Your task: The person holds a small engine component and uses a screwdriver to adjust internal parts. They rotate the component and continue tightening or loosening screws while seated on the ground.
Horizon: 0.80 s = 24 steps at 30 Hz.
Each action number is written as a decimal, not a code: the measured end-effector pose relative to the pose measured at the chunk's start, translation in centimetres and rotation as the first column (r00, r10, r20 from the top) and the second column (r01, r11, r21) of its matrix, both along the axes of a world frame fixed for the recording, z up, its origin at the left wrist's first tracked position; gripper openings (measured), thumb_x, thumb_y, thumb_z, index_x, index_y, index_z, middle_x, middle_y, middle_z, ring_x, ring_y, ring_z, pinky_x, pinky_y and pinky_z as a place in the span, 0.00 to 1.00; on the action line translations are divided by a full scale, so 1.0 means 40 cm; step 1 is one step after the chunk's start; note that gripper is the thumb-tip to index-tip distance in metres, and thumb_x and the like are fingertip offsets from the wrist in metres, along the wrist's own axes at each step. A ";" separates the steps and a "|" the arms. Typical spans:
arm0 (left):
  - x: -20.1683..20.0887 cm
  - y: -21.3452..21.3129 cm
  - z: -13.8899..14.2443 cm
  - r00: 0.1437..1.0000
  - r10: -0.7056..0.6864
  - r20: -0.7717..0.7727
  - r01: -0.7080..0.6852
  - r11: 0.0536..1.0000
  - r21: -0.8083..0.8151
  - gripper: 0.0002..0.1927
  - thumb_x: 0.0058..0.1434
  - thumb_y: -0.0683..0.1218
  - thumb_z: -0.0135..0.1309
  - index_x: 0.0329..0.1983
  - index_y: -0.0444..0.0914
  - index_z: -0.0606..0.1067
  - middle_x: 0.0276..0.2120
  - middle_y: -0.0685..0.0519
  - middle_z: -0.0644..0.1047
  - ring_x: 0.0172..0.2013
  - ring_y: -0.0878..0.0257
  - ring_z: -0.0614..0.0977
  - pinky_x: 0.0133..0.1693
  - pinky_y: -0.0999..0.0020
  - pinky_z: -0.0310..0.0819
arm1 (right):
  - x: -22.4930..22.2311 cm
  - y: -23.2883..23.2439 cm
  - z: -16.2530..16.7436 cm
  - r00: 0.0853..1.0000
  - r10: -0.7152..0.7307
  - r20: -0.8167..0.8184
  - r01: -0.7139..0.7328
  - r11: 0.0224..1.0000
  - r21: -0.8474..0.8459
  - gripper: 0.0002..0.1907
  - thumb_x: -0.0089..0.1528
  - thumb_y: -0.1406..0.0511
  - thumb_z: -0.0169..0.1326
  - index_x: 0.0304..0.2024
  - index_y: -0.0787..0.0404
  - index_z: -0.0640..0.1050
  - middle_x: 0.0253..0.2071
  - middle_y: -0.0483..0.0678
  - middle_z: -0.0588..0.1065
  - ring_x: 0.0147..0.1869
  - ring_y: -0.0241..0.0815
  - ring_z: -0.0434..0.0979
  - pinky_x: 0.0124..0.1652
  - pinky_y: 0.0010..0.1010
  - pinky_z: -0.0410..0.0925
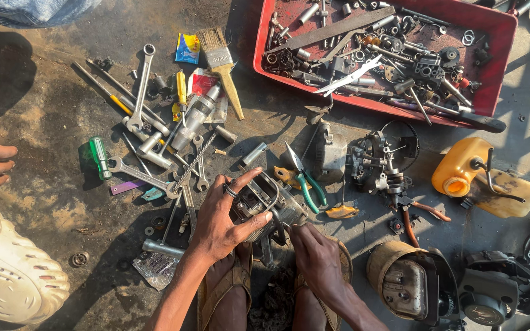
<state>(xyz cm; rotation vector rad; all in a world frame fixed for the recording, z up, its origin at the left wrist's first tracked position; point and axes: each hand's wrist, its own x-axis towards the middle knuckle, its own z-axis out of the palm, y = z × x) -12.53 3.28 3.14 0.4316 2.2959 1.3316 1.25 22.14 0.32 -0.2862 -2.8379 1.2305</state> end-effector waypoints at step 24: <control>-0.001 -0.001 0.005 0.998 0.012 -0.068 -0.008 0.998 0.055 0.41 0.52 0.60 0.66 0.70 0.55 0.68 0.48 0.48 0.72 0.50 0.50 0.77 0.53 0.52 0.70 | 0.005 -0.003 -0.009 0.998 -0.001 -0.069 -0.001 1.000 -0.017 0.04 0.64 0.70 0.57 0.39 0.67 0.77 0.29 0.51 0.76 0.27 0.41 0.78 0.27 0.38 0.69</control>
